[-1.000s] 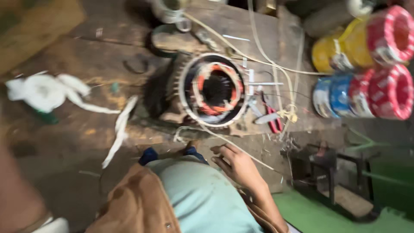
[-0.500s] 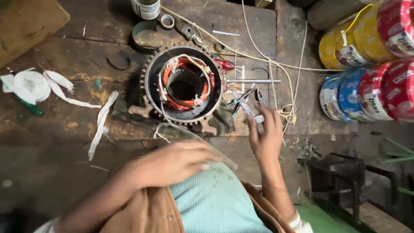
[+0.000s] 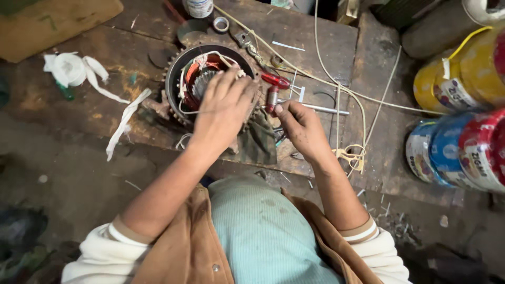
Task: The person works at a bench rewinding an electric motor stator, pressing white insulation strips and wire into the stator slots and arranging the windings by hand. They occasionally use pliers and scissors on the wire and, near the end, handle a roll of tape.
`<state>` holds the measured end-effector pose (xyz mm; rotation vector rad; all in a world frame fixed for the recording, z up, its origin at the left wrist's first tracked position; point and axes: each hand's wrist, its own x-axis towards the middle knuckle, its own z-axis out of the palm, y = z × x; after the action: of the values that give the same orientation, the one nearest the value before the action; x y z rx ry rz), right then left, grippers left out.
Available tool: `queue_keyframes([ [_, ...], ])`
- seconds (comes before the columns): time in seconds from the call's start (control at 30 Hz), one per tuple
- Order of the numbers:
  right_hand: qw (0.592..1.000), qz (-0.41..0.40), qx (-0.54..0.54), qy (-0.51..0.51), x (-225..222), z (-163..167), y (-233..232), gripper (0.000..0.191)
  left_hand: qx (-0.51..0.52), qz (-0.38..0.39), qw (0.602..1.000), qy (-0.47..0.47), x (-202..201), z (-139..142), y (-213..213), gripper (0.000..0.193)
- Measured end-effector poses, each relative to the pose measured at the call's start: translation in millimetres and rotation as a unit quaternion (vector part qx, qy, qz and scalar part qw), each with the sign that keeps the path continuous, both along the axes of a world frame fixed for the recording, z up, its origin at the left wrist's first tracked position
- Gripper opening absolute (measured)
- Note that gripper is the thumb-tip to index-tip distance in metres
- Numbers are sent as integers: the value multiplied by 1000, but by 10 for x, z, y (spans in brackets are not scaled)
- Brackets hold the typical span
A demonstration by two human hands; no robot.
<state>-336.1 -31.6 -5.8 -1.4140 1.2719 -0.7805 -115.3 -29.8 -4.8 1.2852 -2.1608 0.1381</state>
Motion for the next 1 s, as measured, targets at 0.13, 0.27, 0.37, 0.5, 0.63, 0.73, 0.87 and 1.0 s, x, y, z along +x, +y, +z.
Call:
queue_keyframes([
  [0.13,985,17,127,-118,-14,-7,85,23,-19,21,998,-53,-142,-91,-144,25],
  [0.27,996,39,71,-34,-119,31,229,25,2,-57,998,11,-18,-112,-235,17],
  [0.37,999,48,16,18,-230,53,283,23,24,-99,995,-3,149,-68,-216,17],
  [0.5,969,40,-211,122,-406,-84,267,22,23,-94,995,-25,277,17,-180,22],
  [0.63,995,84,-52,-6,-520,-518,160,21,33,-79,996,-34,252,-6,-158,22],
  [0.73,987,86,87,-105,-546,-900,193,23,27,-75,996,-51,237,-47,-172,22],
  [0.87,950,75,154,-260,-597,-1123,373,22,30,-73,996,-39,192,30,-155,21],
  [1.0,955,67,61,-284,-520,-949,476,19,62,-92,990,85,-42,188,172,28],
])
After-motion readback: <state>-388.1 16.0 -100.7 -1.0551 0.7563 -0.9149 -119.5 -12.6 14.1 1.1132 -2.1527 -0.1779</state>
